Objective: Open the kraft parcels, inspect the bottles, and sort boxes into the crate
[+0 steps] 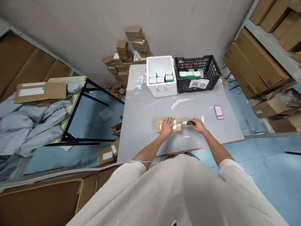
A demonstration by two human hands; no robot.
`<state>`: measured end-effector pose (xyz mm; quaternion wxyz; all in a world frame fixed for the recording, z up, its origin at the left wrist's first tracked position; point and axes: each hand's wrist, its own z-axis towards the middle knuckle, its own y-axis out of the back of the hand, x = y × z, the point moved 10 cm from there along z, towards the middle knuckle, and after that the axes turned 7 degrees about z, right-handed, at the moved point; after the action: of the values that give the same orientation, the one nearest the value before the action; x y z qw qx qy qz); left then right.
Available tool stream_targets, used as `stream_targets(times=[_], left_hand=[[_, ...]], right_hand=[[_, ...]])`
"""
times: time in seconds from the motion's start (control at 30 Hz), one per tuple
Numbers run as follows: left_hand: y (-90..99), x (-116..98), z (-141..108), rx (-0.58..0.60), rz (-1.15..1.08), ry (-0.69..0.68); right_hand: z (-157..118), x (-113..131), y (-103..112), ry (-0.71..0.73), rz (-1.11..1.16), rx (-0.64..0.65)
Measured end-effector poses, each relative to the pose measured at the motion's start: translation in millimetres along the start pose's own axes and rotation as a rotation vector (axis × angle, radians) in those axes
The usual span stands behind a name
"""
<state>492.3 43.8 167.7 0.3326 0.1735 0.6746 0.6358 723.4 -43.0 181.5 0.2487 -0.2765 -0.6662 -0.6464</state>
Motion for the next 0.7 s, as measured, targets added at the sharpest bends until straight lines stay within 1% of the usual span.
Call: stream_targets(times=[0.13,0.23,0.33,0.43,0.57,0.7], left_hand=[[-3.6,3,2,-0.030,-0.036,0.015],[-7.5,4,3,-0.042,-0.065,0.018],[-8.5,5,2,-0.058,-0.078,0.023],[-8.3,4,0,-0.059,-0.091,0.020],[-8.6,3,-1,-0.023,-0.096,-0.001],[-7.2,6,-3,0.023,-0.097,-0.014]], right_hand=[[0,-5,1,-0.033,0.057,-0.059],[1,-2,0,-0.042,0.054,-0.042],[-5,-8,3,-0.105,0.067,-0.016],[-19,-25,3,-0.208,0.105,-0.037],[-37,-57,1,-0.408,0.099,-0.149],[-39,-79,-4,-0.601,0.030,-0.209]])
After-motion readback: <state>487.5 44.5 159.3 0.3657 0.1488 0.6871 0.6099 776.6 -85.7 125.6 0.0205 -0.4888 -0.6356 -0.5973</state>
